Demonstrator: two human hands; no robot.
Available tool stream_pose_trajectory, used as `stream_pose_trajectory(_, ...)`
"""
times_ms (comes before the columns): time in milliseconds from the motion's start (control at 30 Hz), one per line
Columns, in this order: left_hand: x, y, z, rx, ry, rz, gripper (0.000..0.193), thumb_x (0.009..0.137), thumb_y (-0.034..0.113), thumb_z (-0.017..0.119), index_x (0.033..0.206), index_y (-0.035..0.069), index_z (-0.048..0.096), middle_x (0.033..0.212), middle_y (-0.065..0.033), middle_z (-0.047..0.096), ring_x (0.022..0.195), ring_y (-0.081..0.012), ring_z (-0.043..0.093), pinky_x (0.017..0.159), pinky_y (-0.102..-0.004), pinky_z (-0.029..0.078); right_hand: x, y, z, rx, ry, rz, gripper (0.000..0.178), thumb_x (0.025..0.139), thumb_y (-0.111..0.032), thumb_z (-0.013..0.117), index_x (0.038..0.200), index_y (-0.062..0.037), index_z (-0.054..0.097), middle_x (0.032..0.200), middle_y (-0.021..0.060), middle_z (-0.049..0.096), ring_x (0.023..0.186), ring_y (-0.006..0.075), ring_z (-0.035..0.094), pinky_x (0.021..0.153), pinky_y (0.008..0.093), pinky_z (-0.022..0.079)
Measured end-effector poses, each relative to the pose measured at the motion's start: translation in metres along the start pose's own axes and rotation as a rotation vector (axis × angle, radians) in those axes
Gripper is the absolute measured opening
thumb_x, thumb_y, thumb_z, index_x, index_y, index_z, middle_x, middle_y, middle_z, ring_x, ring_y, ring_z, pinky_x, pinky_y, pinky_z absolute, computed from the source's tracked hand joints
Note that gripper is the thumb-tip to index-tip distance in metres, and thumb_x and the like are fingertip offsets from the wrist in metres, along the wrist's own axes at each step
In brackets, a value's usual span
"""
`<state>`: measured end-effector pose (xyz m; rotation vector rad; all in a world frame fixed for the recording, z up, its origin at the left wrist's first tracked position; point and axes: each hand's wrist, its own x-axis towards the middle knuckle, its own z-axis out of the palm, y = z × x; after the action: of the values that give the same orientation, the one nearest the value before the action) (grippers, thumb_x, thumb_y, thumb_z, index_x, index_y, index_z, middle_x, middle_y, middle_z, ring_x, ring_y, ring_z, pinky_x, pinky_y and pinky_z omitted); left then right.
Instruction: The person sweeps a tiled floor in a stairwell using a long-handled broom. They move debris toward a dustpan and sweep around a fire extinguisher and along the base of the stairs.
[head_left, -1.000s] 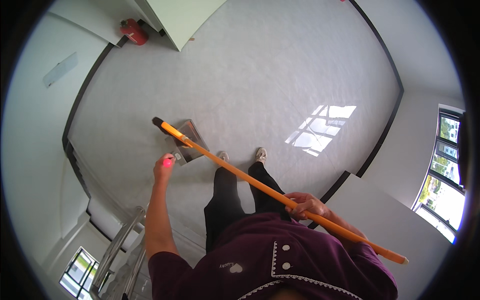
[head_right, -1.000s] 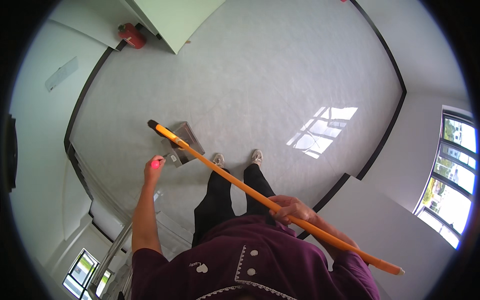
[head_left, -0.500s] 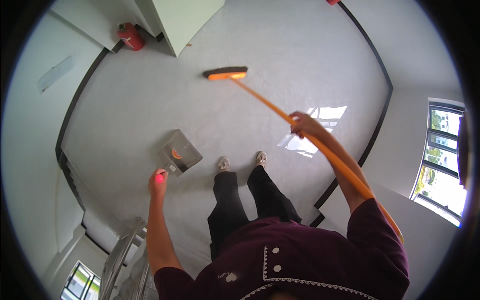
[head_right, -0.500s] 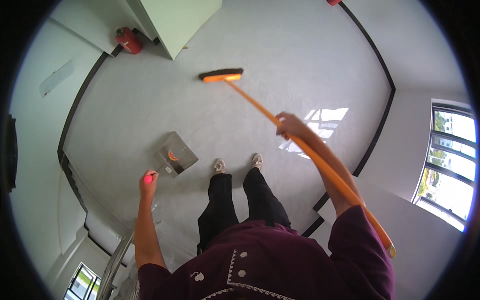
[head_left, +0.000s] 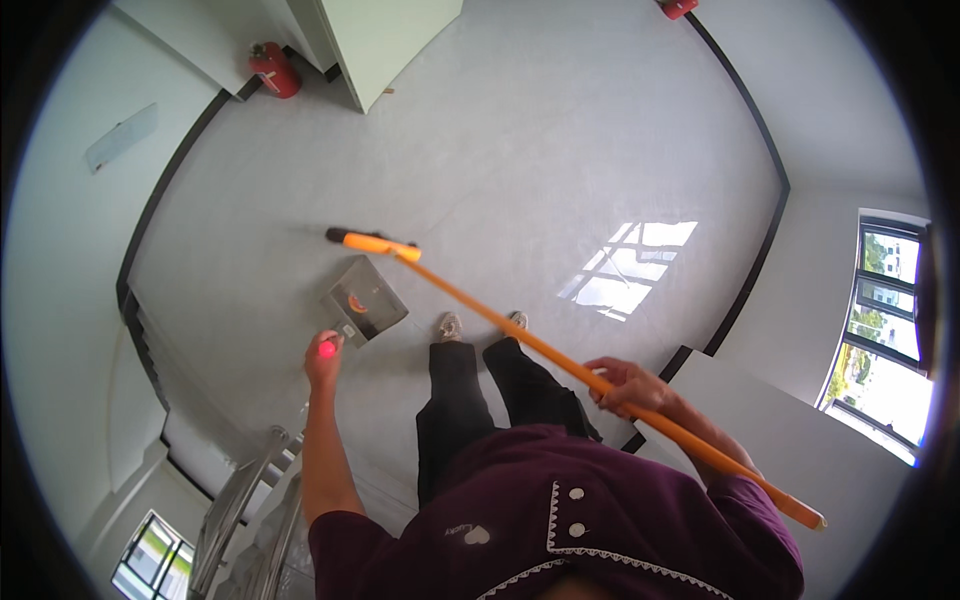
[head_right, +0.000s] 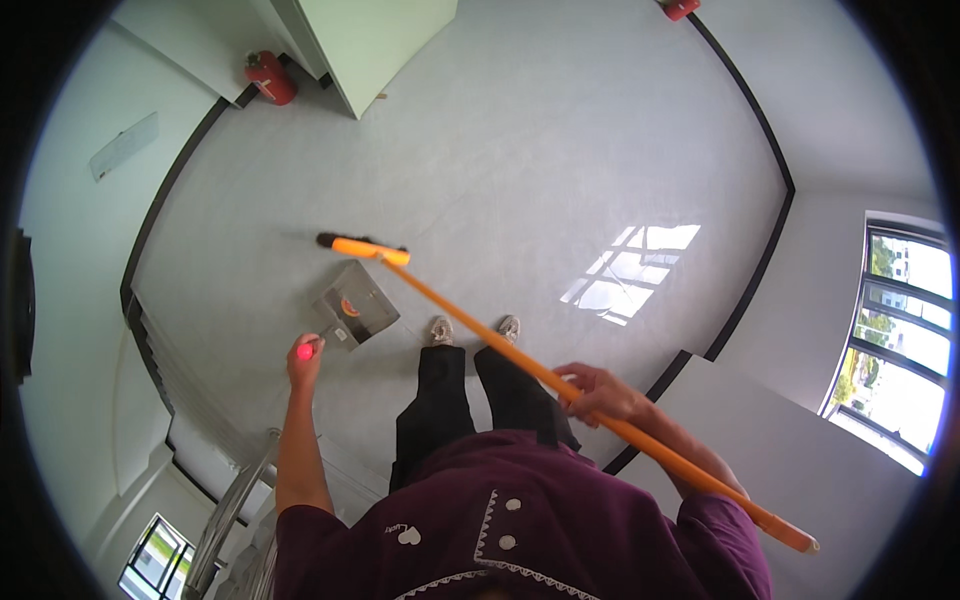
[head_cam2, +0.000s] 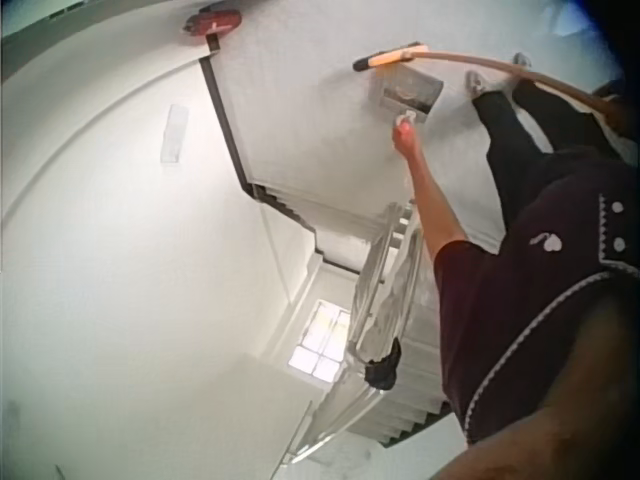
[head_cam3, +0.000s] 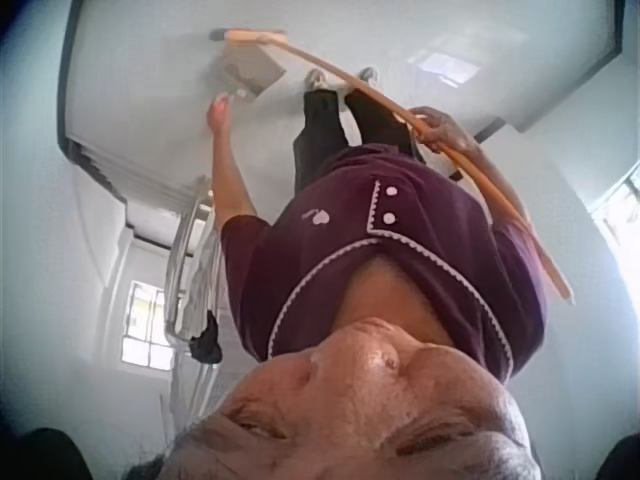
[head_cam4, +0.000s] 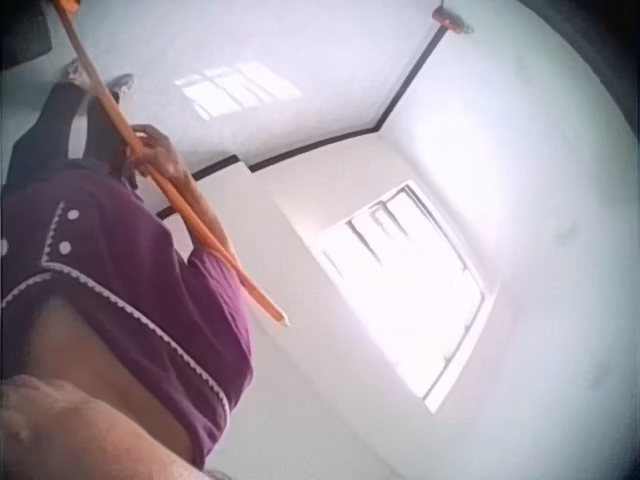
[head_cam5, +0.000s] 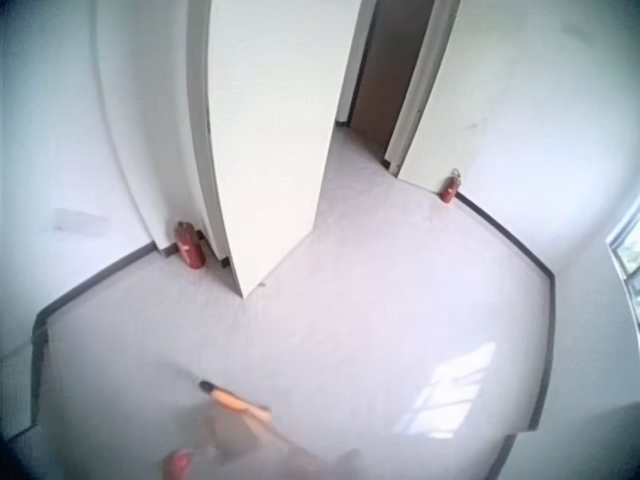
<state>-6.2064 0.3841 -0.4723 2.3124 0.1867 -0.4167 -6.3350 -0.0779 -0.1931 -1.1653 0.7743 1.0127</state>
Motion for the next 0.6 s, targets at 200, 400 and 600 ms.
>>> stream_pose_trajectory(200,-0.005,-0.012,-0.001,0.041,0.066,0.098,0.020,0.074,0.016,0.067,0.089,0.005,0.058,0.082,-0.0074,0.060,0.071,-0.0192,0.057,0.067,-0.0285,0.045,0.057,-0.009,-0.031,-0.030,0.129,-0.066,0.056,0.067,0.005,0.057,0.120,0.0022,0.036,0.072,0.0062,0.052,0.043,0.0095,0.046,0.038,0.0225,0.038)
stream_pose_trajectory(400,-0.005,0.001,-0.003,0.114,0.022,0.068,0.022,0.074,0.019,0.067,0.089,0.005,0.058,0.078,-0.0088,0.060,0.071,-0.0201,0.057,0.066,-0.0294,0.045,0.072,0.054,0.018,0.274,-0.094,0.070,0.057,0.070,0.003,0.055,0.122,0.0030,0.032,0.079,0.0087,0.052,0.048,0.0103,0.046,0.040,0.0230,0.038)
stream_pose_trajectory(600,-0.003,-0.008,0.000,0.131,0.003,0.013,0.027,0.073,0.017,0.068,0.096,0.007,0.058,0.086,-0.0085,0.061,0.077,-0.0183,0.058,0.068,-0.0295,0.046,0.004,0.032,0.038,0.066,-0.126,0.041,0.059,0.068,0.000,0.055,0.124,0.0013,0.036,0.081,0.0061,0.052,0.052,0.0088,0.048,0.046,0.0205,0.041)
